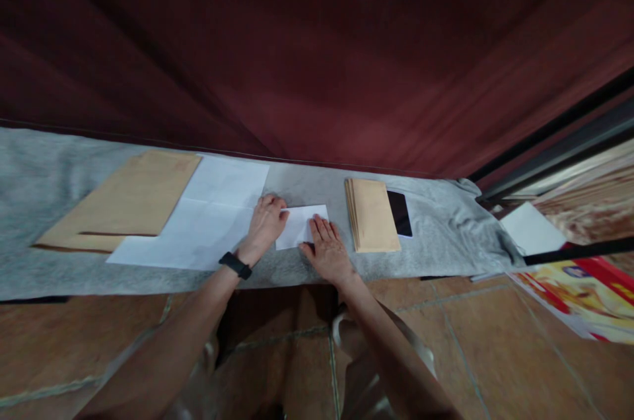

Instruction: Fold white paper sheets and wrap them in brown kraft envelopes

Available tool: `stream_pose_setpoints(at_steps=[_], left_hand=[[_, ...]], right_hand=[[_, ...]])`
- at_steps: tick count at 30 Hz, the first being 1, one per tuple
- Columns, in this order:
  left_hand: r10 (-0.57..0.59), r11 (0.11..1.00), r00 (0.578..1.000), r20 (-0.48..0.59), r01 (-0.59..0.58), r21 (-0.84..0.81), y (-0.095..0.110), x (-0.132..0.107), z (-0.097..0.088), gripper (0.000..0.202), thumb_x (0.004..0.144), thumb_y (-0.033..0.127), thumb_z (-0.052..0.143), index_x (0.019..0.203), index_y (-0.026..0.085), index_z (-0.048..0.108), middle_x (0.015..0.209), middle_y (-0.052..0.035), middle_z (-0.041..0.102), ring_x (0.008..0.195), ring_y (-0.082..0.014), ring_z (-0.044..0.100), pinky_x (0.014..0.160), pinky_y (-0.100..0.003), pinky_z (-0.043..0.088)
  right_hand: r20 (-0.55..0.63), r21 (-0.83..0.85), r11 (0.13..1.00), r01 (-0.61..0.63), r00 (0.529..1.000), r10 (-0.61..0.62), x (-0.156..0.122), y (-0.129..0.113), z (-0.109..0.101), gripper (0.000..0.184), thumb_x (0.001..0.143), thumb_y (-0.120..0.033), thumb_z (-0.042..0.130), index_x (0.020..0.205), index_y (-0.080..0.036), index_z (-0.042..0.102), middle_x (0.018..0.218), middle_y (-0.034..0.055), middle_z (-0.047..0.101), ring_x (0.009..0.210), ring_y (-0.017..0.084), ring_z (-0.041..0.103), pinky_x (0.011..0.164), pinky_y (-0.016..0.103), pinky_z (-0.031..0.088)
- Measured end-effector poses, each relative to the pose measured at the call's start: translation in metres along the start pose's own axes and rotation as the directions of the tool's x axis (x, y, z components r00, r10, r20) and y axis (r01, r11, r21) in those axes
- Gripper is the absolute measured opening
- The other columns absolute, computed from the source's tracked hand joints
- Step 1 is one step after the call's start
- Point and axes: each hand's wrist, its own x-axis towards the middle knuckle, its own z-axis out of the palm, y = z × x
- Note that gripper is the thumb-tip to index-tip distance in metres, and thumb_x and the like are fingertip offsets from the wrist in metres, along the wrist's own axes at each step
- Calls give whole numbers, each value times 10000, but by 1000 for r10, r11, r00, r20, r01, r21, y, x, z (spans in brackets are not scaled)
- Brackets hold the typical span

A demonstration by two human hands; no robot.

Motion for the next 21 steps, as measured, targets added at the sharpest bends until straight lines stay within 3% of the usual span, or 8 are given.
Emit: stream_pose_setpoints(at_steps=[3,6,8,12,14,17,21], left_hand=[[-90,991,995,48,94,-93,0,3,-2,164,885,210,510,917,190,670,937,-96,690,914,-252,631,852,-357,488],[-181,932,978,102,204,-301,-3,6,-2,136,851,251,524,841,212,655,812,-44,685,780,-216,632,722,-312,470],[-216,837,970,113,243,-490,-7,8,-1,102,790,270,558,756,209,632,734,-20,660,720,-195,619,665,-287,451],[-293,556,939,178,319,-767,-9,7,-5,136,672,324,637,675,191,609,605,17,589,578,-154,549,548,-253,395],[-313,451,922,230,357,-818,-8,4,-10,192,631,355,687,689,180,632,600,21,591,550,-142,531,509,-239,371],[-350,362,890,292,415,-834,-5,1,-19,252,583,358,751,732,171,673,641,13,629,546,-129,539,484,-221,367],[-315,260,862,396,480,-838,-2,0,-28,285,607,329,771,833,165,719,733,-18,699,574,-130,601,507,-219,421]], right_hand=[[4,11,1000,12,1000,-12,-1,0,-2,693,1015,-522,454,1553,-93,363,1632,166,315,1517,297,304,1248,491,221],[6,23,999,37,999,-37,-1,-2,-5,699,1004,-513,484,1556,-102,360,1637,163,309,1518,294,303,1254,493,203],[-2,33,998,52,999,-52,0,-3,-7,709,992,-493,513,1562,-107,345,1640,159,307,1518,289,301,1256,496,192],[-45,71,996,50,998,-47,3,-2,-13,653,979,-372,548,1560,-145,356,1626,130,353,1504,272,329,1257,505,183],[-89,101,994,32,996,-23,6,2,-17,564,975,-244,517,1526,-168,419,1593,108,423,1471,250,385,1252,496,198],[-196,167,986,0,980,33,11,12,-24,460,953,-116,472,1392,-207,576,1471,80,575,1362,222,511,1224,479,268],[-349,317,947,-48,923,163,17,27,-35,282,977,-168,491,1137,-217,718,1163,83,733,1113,221,652,1055,402,468]])
